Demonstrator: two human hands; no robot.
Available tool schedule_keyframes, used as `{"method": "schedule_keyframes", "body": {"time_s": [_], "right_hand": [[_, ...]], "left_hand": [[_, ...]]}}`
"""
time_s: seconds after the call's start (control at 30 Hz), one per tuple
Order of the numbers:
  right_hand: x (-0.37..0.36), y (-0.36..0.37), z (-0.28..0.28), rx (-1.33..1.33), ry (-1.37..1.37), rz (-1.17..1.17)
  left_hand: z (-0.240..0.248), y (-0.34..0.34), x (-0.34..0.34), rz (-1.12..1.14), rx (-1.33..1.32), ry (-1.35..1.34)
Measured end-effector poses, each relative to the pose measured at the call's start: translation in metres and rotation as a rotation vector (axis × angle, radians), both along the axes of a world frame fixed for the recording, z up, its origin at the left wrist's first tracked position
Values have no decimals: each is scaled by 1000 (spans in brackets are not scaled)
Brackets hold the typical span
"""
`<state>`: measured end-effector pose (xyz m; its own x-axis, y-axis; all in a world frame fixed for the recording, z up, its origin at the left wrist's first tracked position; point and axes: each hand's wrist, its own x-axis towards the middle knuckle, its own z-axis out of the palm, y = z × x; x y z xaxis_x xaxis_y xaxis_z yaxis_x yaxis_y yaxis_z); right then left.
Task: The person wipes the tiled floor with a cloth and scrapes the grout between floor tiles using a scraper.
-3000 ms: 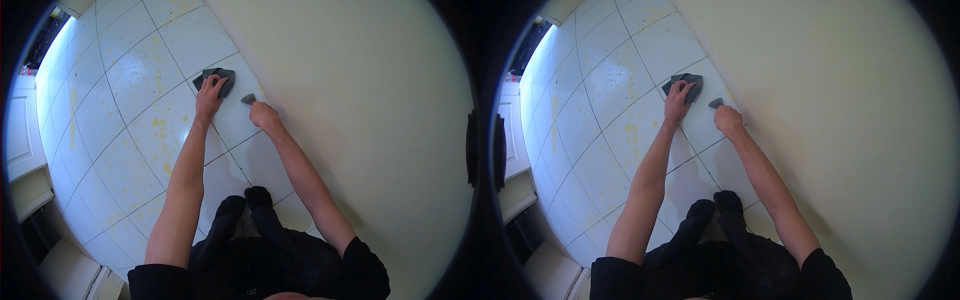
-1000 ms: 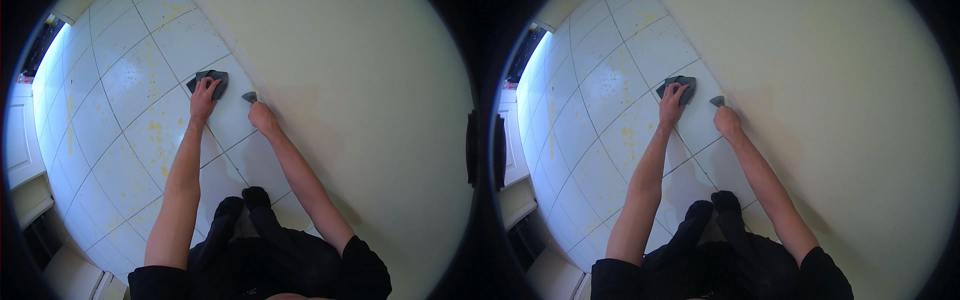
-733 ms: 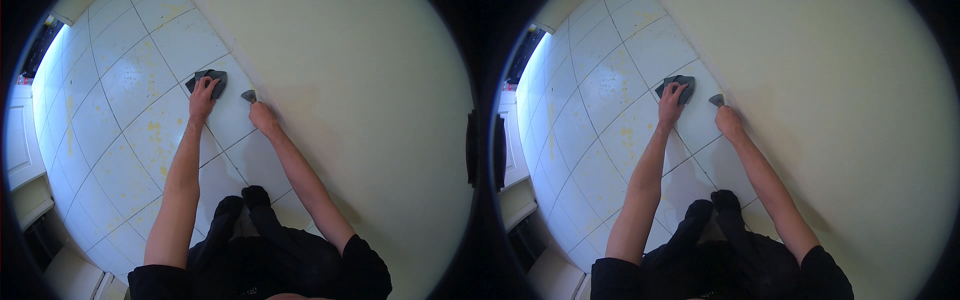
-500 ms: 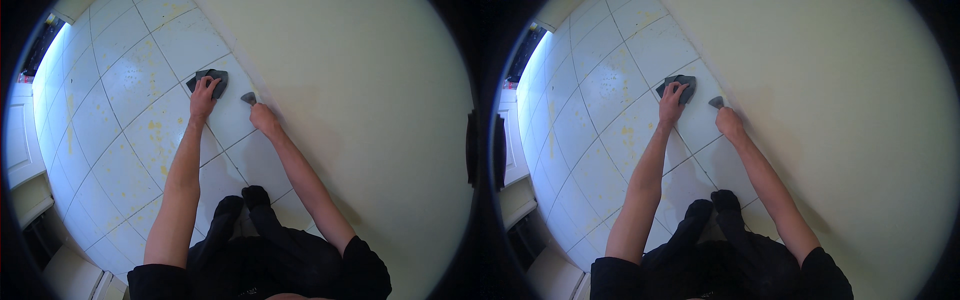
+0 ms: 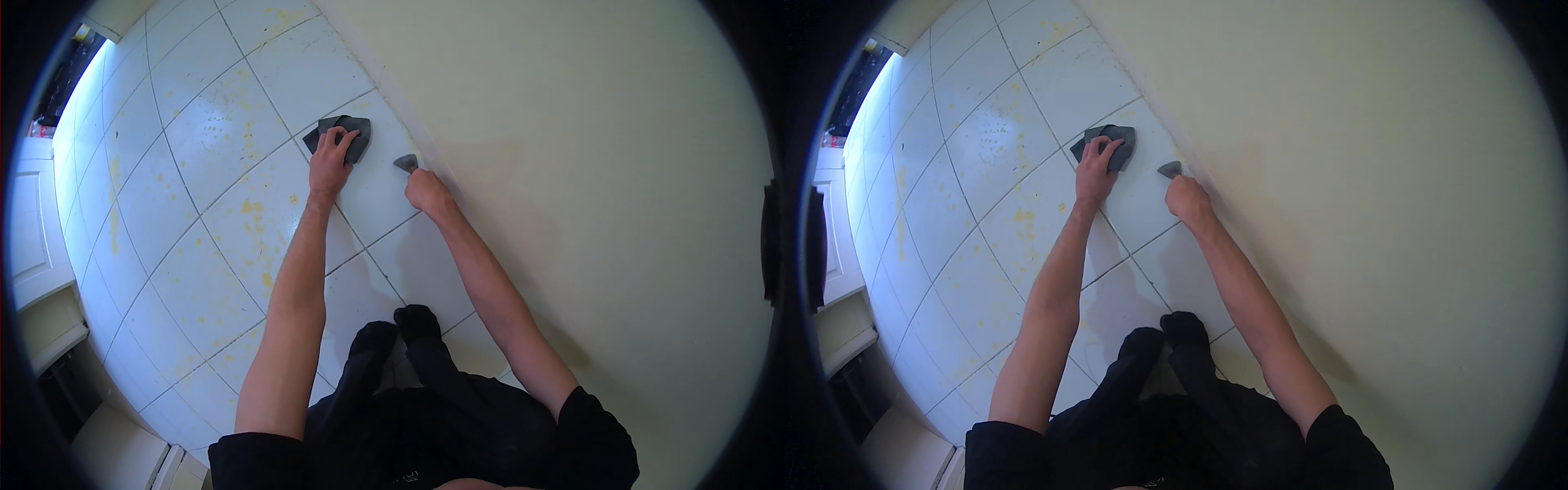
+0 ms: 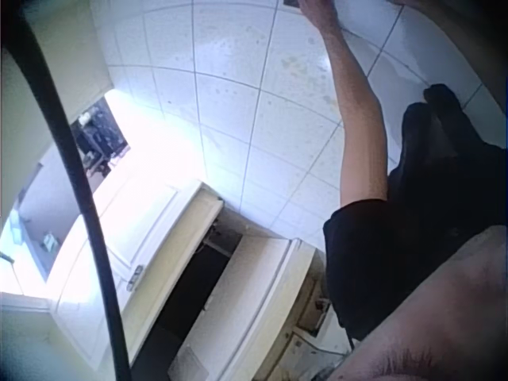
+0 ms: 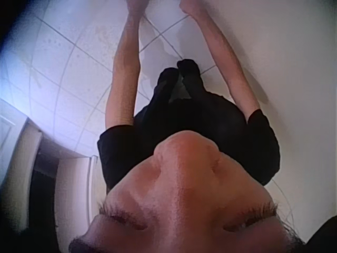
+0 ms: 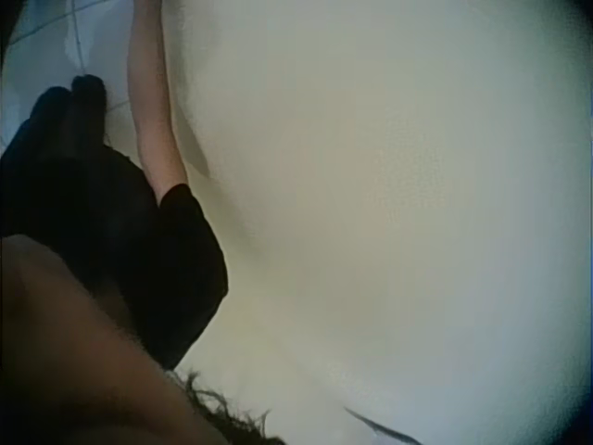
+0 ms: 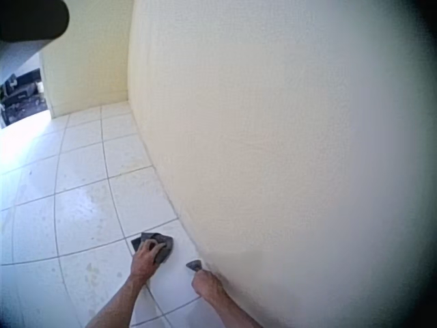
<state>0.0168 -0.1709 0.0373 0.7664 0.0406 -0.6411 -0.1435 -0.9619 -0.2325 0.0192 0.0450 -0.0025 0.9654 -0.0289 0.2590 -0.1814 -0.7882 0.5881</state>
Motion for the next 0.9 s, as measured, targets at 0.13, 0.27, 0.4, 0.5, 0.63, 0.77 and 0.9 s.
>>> {"method": "schedule_keyframes", "body": {"time_s": [0.13,0.27,0.4,0.5,0.63,0.77,0.9], "right_hand": [[0,-16,-9,120,-149,-34],[-35,-28,-13,128,-207,-53],[-86,-50,-16,141,-228,-103],[-111,-61,-5,90,-213,-2],[-122,-70,-8,65,-215,-23],[-125,-64,-3,56,-193,-19],[-123,-63,-3,57,-178,-32]], "left_hand": [[-2,-8,6,-15,-51,-16],[-1,-4,15,11,-80,2],[-7,-20,2,-192,-246,-12],[-13,-57,-41,-604,-42,128],[-4,-90,-38,-663,-50,178],[-11,-75,15,-826,-13,67],[-22,-36,97,-885,-17,-56]]}}
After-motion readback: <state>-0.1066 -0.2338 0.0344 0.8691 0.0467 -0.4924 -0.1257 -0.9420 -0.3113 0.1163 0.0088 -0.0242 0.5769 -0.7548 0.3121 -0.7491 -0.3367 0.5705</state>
